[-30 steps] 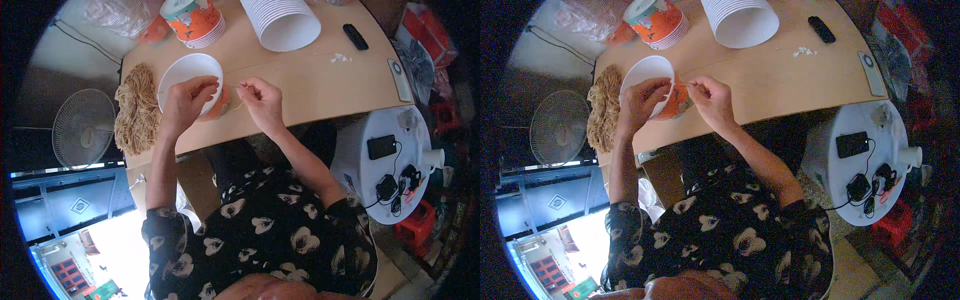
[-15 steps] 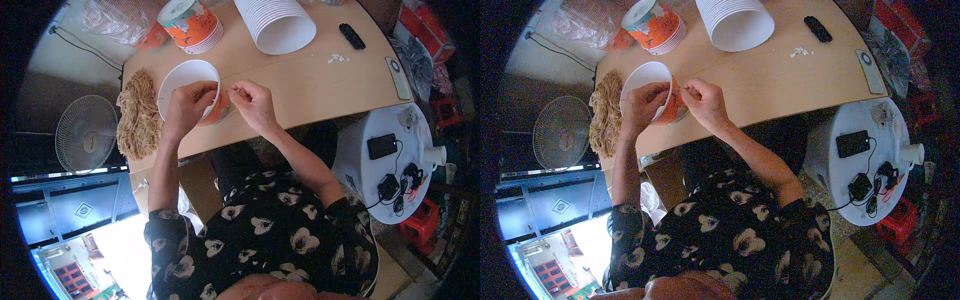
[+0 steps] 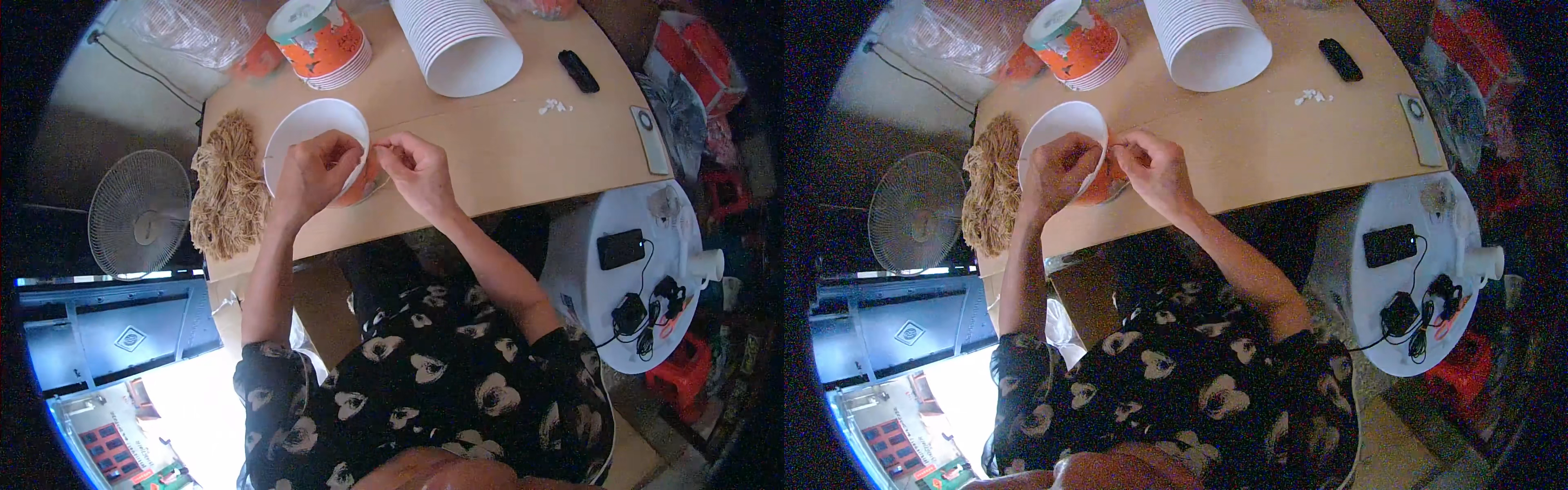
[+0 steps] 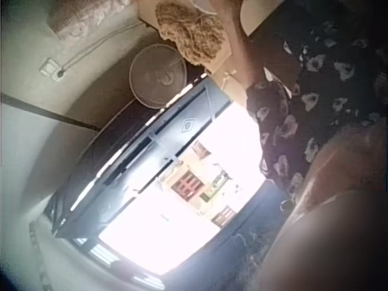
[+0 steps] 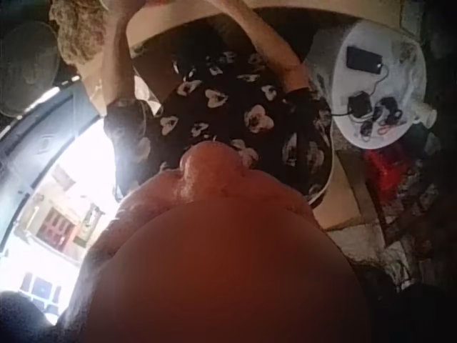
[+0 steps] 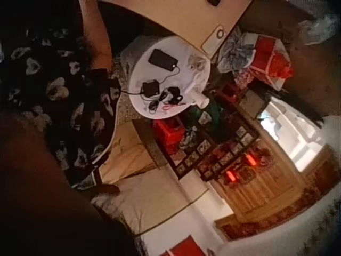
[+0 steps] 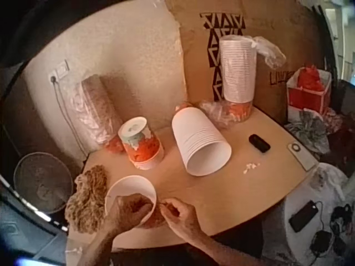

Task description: Assemble paper bowls by threading string handles through pre-punched holes.

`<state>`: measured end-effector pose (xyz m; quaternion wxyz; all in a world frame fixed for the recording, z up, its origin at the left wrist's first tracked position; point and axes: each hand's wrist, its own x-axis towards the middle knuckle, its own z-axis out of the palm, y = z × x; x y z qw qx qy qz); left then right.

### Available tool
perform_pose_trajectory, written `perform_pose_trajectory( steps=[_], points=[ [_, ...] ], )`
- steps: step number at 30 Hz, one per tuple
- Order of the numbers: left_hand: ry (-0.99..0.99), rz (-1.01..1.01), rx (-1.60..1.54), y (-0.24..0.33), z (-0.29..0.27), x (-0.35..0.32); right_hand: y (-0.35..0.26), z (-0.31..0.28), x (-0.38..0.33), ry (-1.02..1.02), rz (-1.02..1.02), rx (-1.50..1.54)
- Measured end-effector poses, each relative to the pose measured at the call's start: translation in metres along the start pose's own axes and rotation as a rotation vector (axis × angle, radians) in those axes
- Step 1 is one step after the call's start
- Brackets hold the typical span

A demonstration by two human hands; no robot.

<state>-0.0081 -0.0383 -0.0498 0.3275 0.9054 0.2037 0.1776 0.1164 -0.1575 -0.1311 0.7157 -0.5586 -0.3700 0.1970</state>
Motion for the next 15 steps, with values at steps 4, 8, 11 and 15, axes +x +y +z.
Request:
perform_pose_trajectory(
  steps=[4, 8, 11, 15],
  points=[
    [0.062, -0.005, -0.104, 0.0, 0.0, 0.002, -0.01, -0.009, 0.002, 0.003, -0.063, -0.034],
    [0.102, 0.015, -0.139, 0.001, -0.003, 0.001, -0.014, -0.005, 0.005, -0.053, -0.106, -0.042],
    [0.074, 0.011, -0.28, -0.013, 0.0, 0.004, -0.02, -0.002, 0.007, -0.09, -0.147, -0.04],
    [0.008, -0.016, -0.403, -0.007, -0.004, 0.005, -0.017, -0.005, 0.008, -0.128, -0.116, -0.097]
  ],
)
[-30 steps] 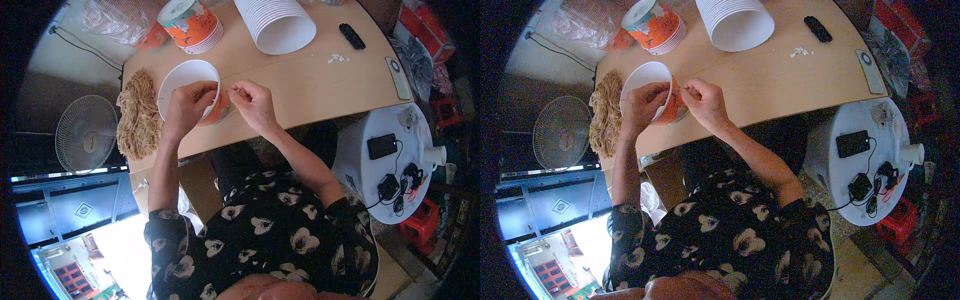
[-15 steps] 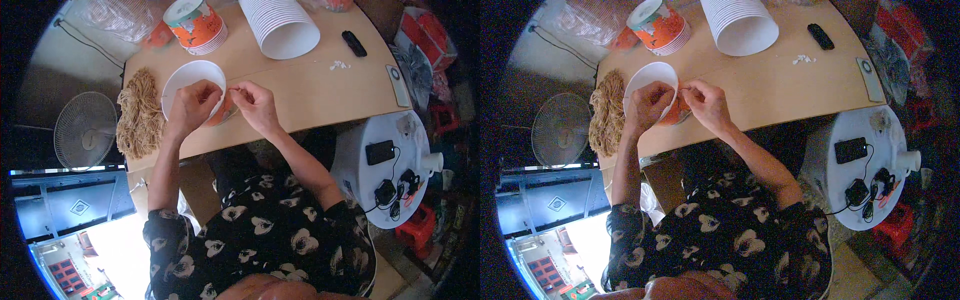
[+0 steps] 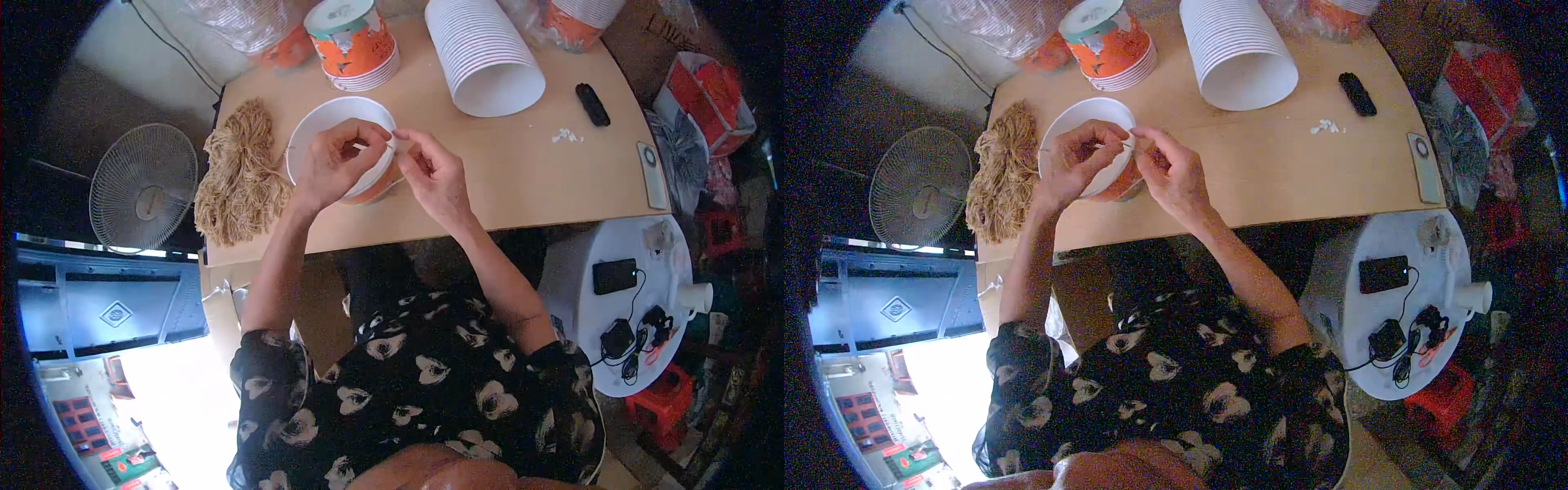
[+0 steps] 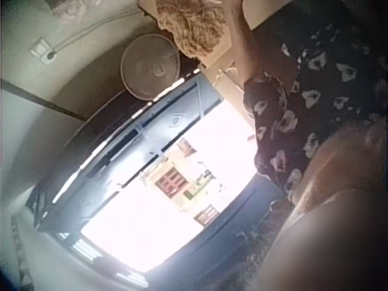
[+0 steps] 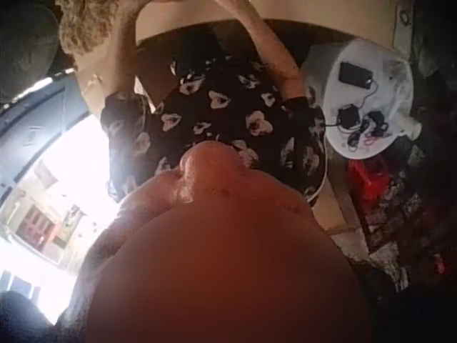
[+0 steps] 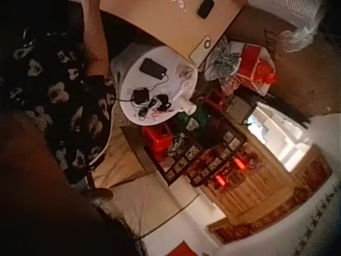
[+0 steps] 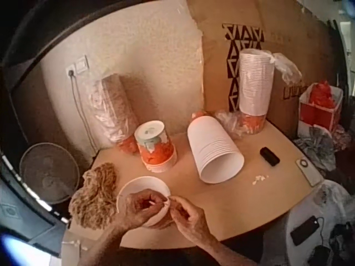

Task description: Assemble paper bowls by threading string handles through pre-punched holes.

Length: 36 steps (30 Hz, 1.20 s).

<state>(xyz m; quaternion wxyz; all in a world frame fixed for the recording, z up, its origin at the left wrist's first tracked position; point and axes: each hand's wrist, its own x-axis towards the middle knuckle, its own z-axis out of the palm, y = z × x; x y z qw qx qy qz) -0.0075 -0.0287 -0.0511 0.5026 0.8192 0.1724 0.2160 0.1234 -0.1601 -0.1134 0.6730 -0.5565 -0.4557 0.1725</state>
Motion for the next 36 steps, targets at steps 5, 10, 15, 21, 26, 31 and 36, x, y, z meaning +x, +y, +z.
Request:
perform_pose_trajectory(
  steps=[5, 10, 15, 21, 26, 31, 36],
  points=[
    [-0.104, 0.016, -0.087, 0.015, -0.002, 0.003, -0.005, 0.0, 0.003, -0.083, 0.118, -0.007],
    [-0.168, 0.139, 0.279, 0.052, 0.007, 0.006, 0.007, 0.002, 0.006, -0.006, 0.004, 0.161],
    [-0.099, 0.155, 0.437, 0.042, 0.003, 0.001, 0.002, 0.001, 0.005, -0.122, 0.27, 0.329],
    [-0.077, 0.124, 0.345, 0.033, 0.005, 0.01, -0.006, -0.011, -0.017, -0.219, 0.23, 0.518],
    [-0.12, 0.062, 0.315, 0.03, 0.0, 0.012, -0.026, -0.016, -0.018, -0.215, 0.254, 0.708],
    [-0.093, 0.035, 0.183, 0.01, -0.012, 0.009, -0.038, -0.018, -0.008, -0.244, 0.46, 0.865],
    [-0.076, 0.04, 0.067, -0.002, -0.025, 0.002, -0.042, -0.002, 0.008, -0.306, 0.34, 0.494]
  ],
)
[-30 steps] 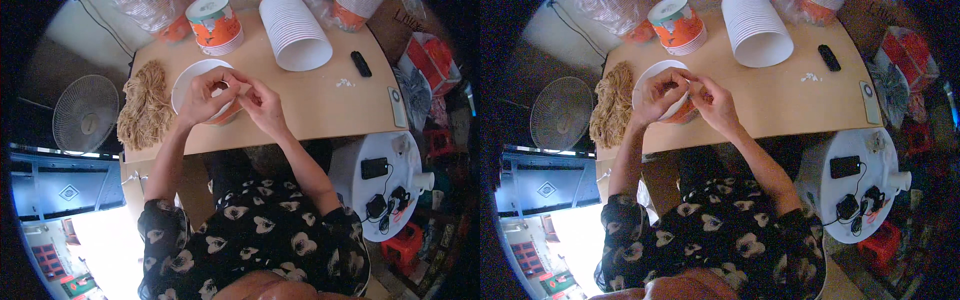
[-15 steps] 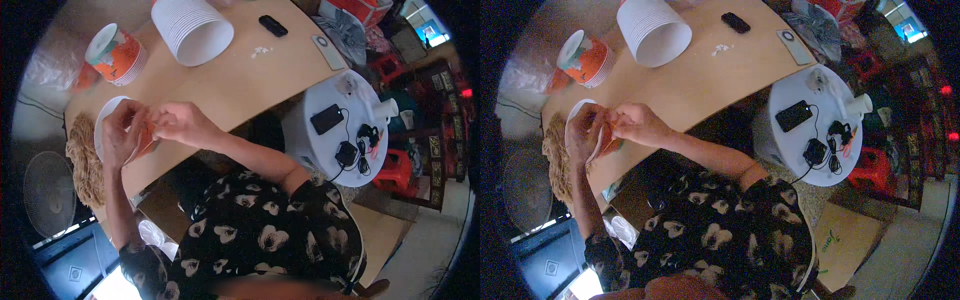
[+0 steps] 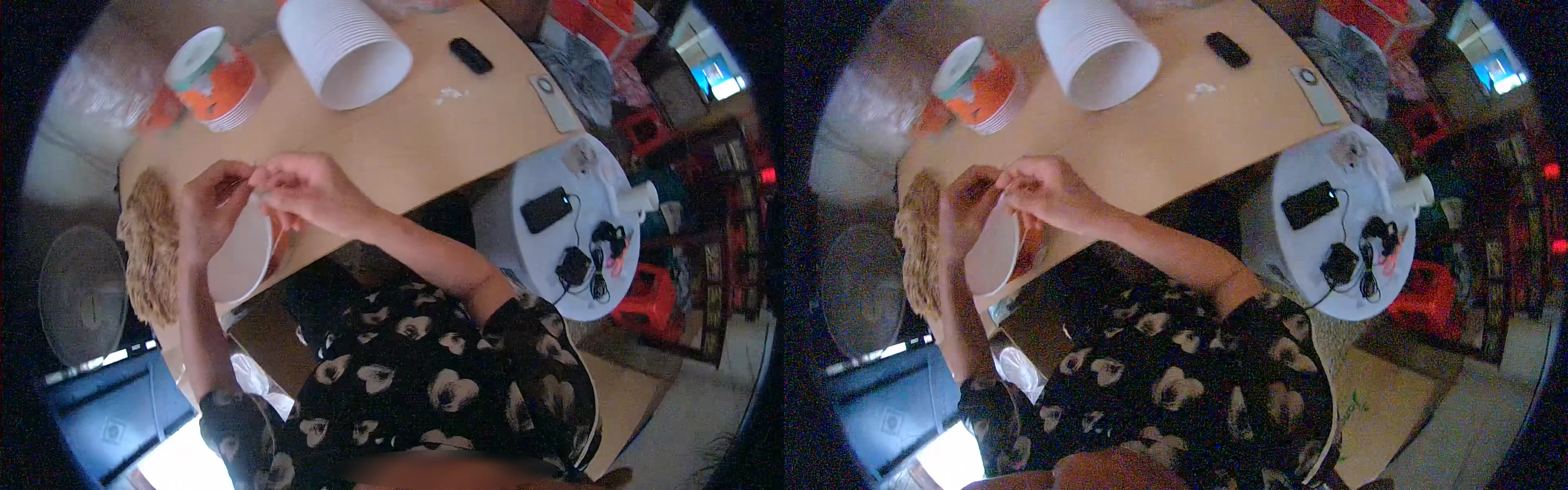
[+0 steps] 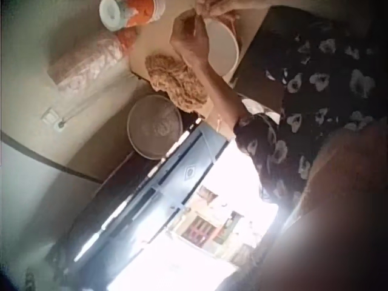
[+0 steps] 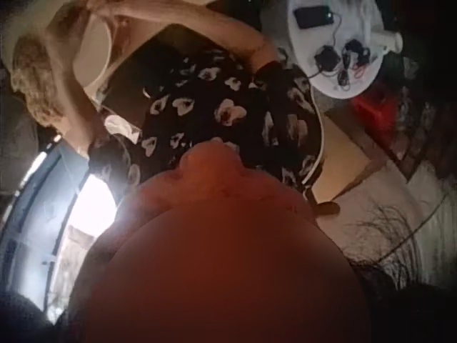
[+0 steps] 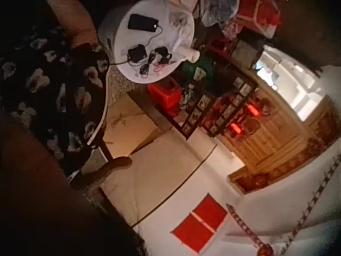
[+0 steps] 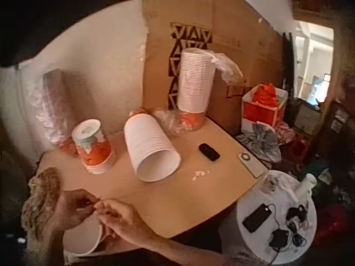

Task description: Assemble paper bowls by threading string handles through pre-punched holes.

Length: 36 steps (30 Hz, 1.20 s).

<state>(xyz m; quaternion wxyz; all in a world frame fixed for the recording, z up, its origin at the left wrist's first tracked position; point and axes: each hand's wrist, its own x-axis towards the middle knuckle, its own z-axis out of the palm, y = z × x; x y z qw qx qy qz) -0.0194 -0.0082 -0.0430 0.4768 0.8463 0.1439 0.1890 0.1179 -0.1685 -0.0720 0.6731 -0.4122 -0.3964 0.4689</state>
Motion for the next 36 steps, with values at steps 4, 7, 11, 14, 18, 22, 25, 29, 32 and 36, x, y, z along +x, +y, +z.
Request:
perform_pose_trajectory(
  steps=[4, 7, 11, 14, 18, 22, 25, 29, 32, 36],
  points=[
    [-0.048, -0.008, 0.073, 0.011, 0.003, 0.011, 0.001, -0.006, 0.007, 0.096, -0.131, -0.126],
    [-0.061, 0.083, -0.07, 0.002, 0.0, 0.011, -0.007, -0.003, 0.01, 0.098, -0.121, -0.022],
    [-0.024, 0.141, 0.117, 0.021, 0.002, 0.005, -0.013, 0.001, 0.009, 0.101, -0.161, -0.221],
    [0.0, 0.142, 0.174, 0.023, -0.002, 0.004, -0.015, 0.003, 0.009, 0.092, -0.148, -0.188],
    [0.049, 0.133, 0.237, 0.018, -0.005, 0.005, -0.013, 0.005, 0.003, -0.01, -0.029, -0.021],
    [0.02, 0.201, 0.175, 0.0, -0.009, 0.013, -0.017, 0.033, -0.02, -0.213, 0.001, -0.041],
    [-0.035, 0.257, 0.285, -0.004, -0.011, 0.02, -0.012, 0.043, -0.023, -0.354, -0.014, -0.067],
    [-0.006, 0.225, 0.201, -0.013, -0.013, 0.027, -0.024, 0.064, -0.011, -0.39, -0.184, 0.119],
    [-0.025, 0.142, 0.1, -0.009, -0.01, 0.026, -0.036, 0.073, -0.003, -0.277, -0.537, -0.628],
    [0.043, 0.104, 0.036, -0.003, -0.003, 0.019, -0.023, 0.087, -0.017, -0.284, -0.816, -1.351]
  ],
)
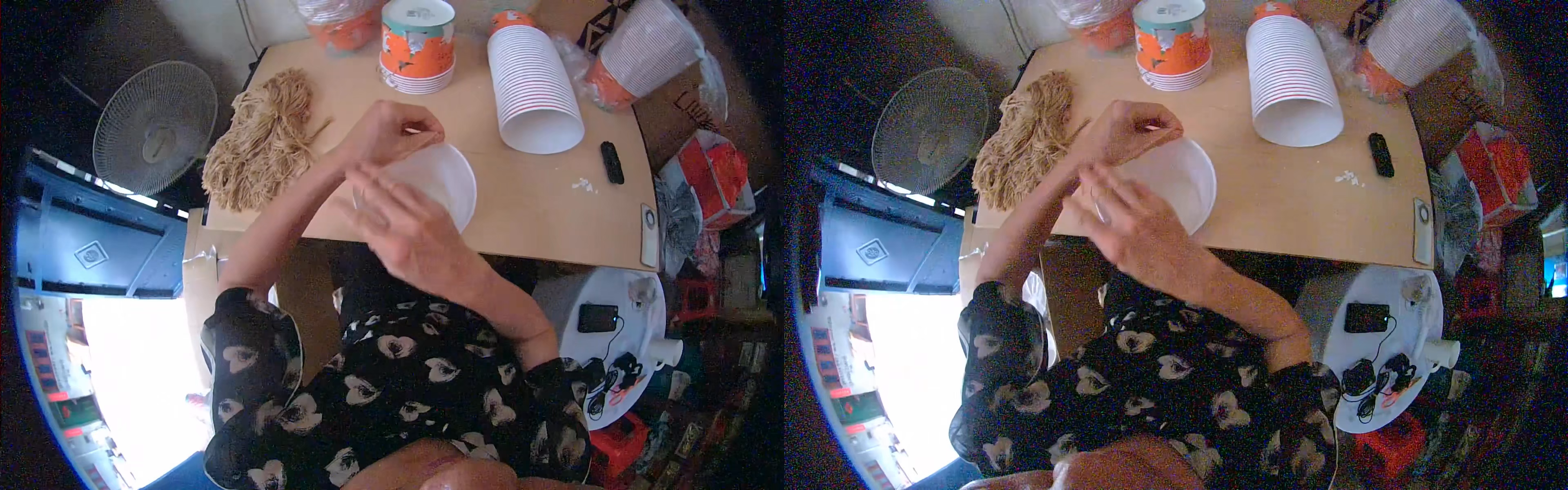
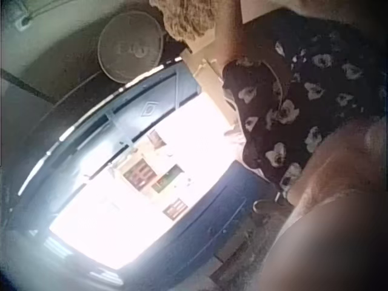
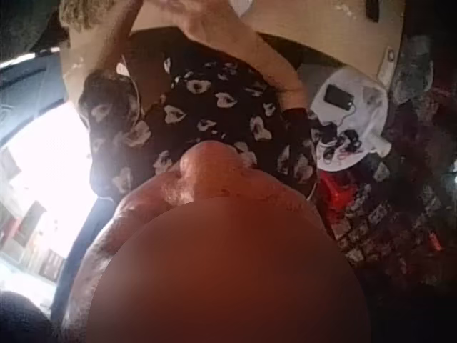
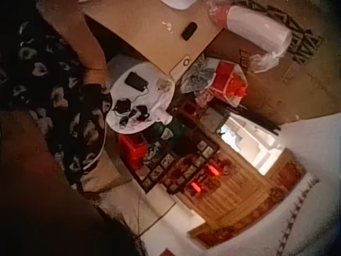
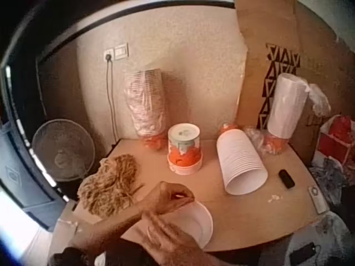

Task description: Assemble paper bowls by threading string handles through pre-punched holes.

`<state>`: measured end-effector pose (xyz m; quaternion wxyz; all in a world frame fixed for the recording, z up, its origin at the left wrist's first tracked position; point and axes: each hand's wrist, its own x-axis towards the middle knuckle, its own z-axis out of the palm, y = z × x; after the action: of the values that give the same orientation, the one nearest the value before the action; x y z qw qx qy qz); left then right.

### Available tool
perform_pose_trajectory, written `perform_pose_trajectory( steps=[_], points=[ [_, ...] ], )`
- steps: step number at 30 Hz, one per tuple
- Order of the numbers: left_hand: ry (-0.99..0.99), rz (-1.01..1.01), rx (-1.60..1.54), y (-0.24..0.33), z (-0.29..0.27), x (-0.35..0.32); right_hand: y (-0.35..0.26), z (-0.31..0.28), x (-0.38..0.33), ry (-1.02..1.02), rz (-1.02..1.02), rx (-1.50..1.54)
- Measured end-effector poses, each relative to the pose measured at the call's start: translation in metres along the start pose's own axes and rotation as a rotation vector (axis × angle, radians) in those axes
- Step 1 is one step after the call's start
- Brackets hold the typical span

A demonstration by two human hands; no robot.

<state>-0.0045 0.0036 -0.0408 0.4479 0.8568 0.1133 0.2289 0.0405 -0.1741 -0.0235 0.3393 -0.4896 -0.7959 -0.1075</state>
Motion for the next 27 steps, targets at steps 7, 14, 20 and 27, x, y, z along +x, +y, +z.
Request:
perform_pose_trajectory(
  steps=[7, 14, 20, 27],
  points=[
    [-0.03, -0.072, -0.194, -0.002, -0.005, -0.006, 0.008, -0.047, -0.029, 0.121, 0.364, 0.234],
    [-0.107, 0.009, -0.191, 0.002, -0.004, 0.001, 0.104, 0.001, -0.031, 0.383, 0.579, 0.43],
    [-0.205, 0.025, -0.206, 0.006, -0.004, 0.003, 0.111, 0.015, -0.038, 0.394, 0.702, 0.593],
    [-0.177, -0.016, -0.215, 0.003, -0.001, 0.004, 0.107, 0.017, -0.039, 0.444, 0.738, 0.568]
  ],
)
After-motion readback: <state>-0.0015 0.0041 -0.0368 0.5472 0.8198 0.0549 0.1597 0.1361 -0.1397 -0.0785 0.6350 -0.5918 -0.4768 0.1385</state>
